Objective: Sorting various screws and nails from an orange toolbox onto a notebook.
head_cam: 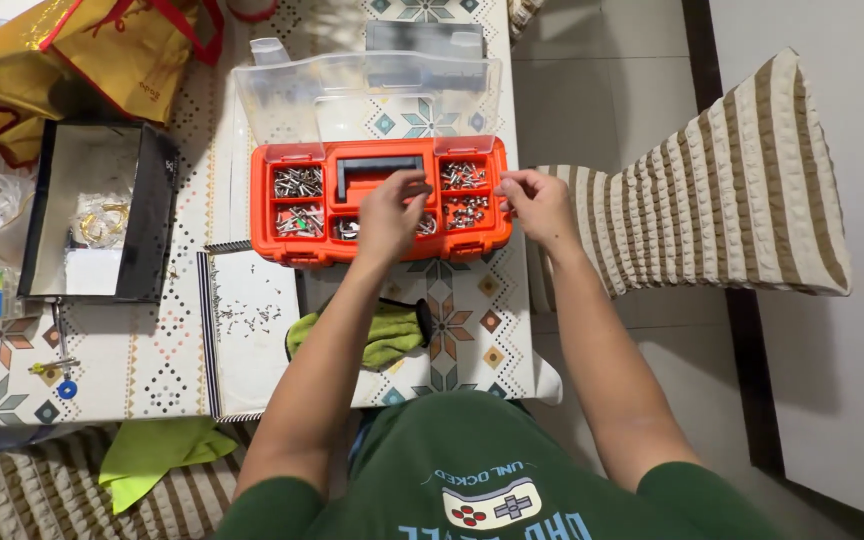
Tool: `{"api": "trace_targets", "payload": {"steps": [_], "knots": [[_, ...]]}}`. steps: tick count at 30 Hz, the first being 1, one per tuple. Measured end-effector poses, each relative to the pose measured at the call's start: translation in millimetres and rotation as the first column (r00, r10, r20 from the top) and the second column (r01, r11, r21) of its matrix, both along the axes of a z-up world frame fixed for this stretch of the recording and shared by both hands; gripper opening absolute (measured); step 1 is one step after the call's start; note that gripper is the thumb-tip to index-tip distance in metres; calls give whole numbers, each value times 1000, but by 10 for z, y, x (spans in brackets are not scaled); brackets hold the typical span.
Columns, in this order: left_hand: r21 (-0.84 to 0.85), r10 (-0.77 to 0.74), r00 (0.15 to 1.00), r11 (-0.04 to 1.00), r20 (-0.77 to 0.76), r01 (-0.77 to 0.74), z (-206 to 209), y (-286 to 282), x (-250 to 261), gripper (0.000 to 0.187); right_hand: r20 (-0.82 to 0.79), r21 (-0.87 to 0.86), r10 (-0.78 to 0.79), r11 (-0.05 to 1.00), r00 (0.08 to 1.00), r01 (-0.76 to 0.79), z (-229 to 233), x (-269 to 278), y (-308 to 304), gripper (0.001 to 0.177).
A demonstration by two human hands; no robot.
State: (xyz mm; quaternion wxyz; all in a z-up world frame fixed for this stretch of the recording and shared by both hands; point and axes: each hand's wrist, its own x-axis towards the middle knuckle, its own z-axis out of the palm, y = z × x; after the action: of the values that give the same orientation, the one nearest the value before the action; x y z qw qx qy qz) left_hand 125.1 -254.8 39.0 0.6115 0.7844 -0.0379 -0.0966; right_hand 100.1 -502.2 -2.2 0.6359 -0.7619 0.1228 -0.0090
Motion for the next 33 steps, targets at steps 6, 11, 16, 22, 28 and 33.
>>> {"api": "trace_targets", "payload": {"steps": [6,11,16,22,28,33], "knots": [[181,-72,937,983,341,10,-362,-394,373,36,9,23,0,1000,1000,0,5,-274,-171,24],[180,93,915,968,393,-176,-185,218,-67,25,71,60,-23,998,997,19,154,-466,-19,22],[156,322,835,891,446,-427,-421,1227,-816,16,211,-115,124,988,970,-101,274,-670,876,18],[639,369,924,687,102,-345,-1343,2358,-1758,22,22,-250,615,767,788,-591,-2,-884,2190,20],[669,470,882,649,22,-362,-1735,2843,-1941,26,8,-511,825,489,564,-707,-678,-664,3084,20],[615,370,900,661,231,-429,-1837,2984,-1660,30,-117,-773,806,293,580,-563,-851,-457,3559,17]]}}
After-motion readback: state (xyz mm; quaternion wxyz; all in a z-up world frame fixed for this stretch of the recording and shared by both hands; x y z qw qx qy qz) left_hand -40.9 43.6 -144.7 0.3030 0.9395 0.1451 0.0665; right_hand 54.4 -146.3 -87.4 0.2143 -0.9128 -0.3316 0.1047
